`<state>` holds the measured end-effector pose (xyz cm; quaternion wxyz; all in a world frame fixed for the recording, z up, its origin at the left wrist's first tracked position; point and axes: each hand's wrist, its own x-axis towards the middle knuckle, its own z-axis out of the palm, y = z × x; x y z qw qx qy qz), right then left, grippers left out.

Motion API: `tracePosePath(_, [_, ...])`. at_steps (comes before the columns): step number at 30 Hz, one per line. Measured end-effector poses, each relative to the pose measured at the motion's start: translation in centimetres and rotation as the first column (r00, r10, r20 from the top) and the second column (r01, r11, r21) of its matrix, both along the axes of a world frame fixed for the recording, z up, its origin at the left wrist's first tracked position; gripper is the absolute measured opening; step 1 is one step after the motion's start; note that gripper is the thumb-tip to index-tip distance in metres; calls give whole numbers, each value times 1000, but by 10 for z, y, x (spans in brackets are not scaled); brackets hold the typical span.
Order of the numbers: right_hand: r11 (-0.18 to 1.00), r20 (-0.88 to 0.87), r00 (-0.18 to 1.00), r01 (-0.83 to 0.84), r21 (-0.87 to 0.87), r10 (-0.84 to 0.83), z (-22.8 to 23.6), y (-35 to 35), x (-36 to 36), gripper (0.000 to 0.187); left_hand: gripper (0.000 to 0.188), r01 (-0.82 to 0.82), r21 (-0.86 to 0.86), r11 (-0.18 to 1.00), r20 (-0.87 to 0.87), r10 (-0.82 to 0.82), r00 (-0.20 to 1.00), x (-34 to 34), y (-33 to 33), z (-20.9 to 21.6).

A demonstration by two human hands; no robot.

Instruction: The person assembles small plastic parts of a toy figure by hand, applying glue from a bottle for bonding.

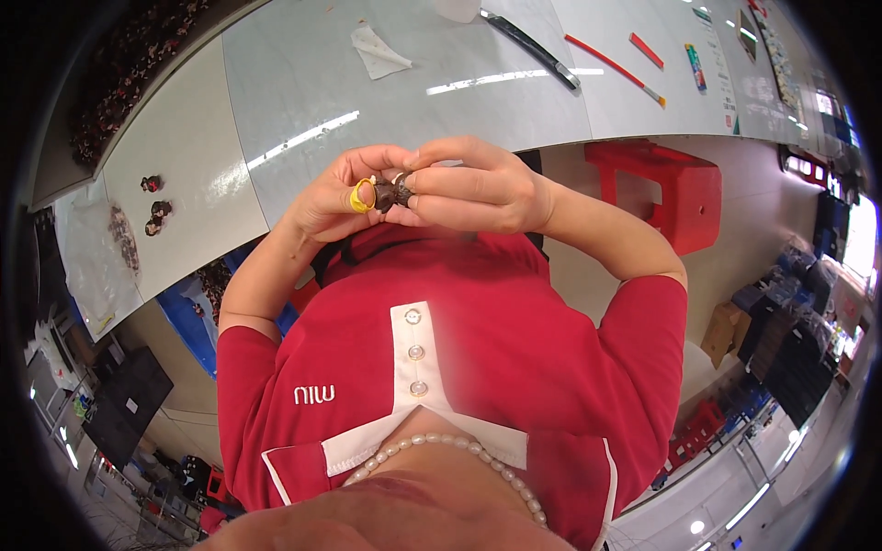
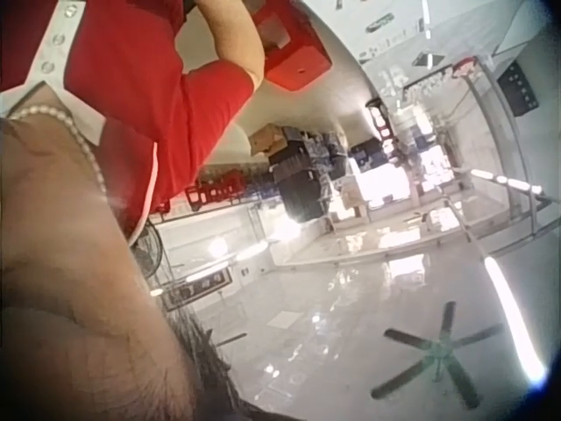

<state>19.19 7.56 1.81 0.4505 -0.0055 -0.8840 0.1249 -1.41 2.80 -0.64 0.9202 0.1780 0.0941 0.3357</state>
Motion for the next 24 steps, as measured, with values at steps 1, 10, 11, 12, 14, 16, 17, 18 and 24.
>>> tracePosePath(1, [999, -16, 999, 31, -4, -32, -1, 0, -1, 22, 42, -19, -4, 1000, -5, 19, 1000, 0, 0, 0])
tracePosePath(10, [948, -84, 981, 146, -283, -177, -27, -8, -8, 49, 56, -230, 157, 961, -346, 271, 898, 3, -7, 6])
tracePosePath(11, [939, -83, 976, 169, -300, -203, -30, -8, -9, 50, 56, -228, 155, 961, -348, 269, 898, 3, -8, 6])
tracePosePath(12, [938, -84, 975, 170, -303, -204, -32, -9, -10, 50, 53, -229, 222, 948, -368, 299, 881, 3, -8, 6])
tracePosePath(14, [920, -95, 961, 217, -327, -261, -36, -10, -11, 50, 50, -226, 286, 931, -387, 328, 862, 3, -8, 6])
tracePosePath(16, [916, -67, 965, 219, -336, -255, -39, -10, -9, 55, 53, -247, 301, 921, -400, 357, 844, 6, -8, 5])
tracePosePath(17, [914, -38, 968, 222, -341, -249, -40, -10, -8, 60, 53, -247, 300, 922, -402, 357, 843, 7, -8, 5])
tracePosePath(18, [913, -39, 968, 221, -343, -249, -41, -9, -7, 60, 54, -262, 313, 913, -413, 379, 828, 8, -8, 6])
tracePosePath(24, [902, -28, 966, 230, -365, -258, -46, -6, -5, 61, 62, -282, 453, 845, -456, 492, 741, 15, -6, 4])
